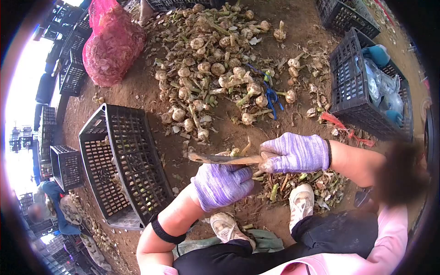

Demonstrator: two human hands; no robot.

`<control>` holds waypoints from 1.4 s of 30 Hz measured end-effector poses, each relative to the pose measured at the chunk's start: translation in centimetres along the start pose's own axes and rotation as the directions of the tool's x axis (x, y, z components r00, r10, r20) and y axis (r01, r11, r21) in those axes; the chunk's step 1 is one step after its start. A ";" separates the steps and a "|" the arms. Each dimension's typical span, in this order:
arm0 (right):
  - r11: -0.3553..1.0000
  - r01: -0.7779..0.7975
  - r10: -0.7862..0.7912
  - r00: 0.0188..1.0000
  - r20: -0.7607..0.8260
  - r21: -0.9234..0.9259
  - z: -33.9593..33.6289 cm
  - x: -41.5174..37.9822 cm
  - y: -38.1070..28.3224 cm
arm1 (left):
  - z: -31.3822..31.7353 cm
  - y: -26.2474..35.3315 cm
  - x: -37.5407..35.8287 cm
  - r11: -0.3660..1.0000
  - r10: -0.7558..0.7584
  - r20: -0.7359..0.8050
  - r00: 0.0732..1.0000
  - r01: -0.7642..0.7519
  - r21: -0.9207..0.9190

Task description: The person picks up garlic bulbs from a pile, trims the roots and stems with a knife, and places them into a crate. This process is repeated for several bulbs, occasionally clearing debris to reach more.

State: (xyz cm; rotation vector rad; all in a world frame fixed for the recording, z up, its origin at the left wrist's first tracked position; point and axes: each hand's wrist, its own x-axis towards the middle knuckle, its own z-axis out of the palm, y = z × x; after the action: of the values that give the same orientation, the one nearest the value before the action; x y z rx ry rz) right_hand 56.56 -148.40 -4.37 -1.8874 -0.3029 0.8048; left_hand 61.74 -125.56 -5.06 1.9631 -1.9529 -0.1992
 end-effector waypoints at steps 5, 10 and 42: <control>0.911 -0.270 0.263 0.963 -0.066 -0.312 1.3 -3.0 15.5 | -0.9 -0.2 -0.9 0.995 -0.055 -0.301 0.952 0.078 0.064; 0.792 -0.559 0.597 0.792 -0.127 0.245 0.3 -3.5 9.3 | 0.5 -2.2 -2.7 0.906 -0.422 -0.377 0.824 0.401 -0.138; 0.957 -0.216 0.130 0.916 -0.379 -0.194 1.0 0.4 6.7 | 2.6 -10.7 -5.7 0.012 -0.945 0.145 0.295 0.470 -0.882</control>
State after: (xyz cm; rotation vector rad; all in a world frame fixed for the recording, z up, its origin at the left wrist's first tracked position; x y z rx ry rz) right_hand 55.25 -150.43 -10.69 -2.2637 0.0061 0.5349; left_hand 70.69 -120.60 -12.08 1.7891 -0.0169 -0.6532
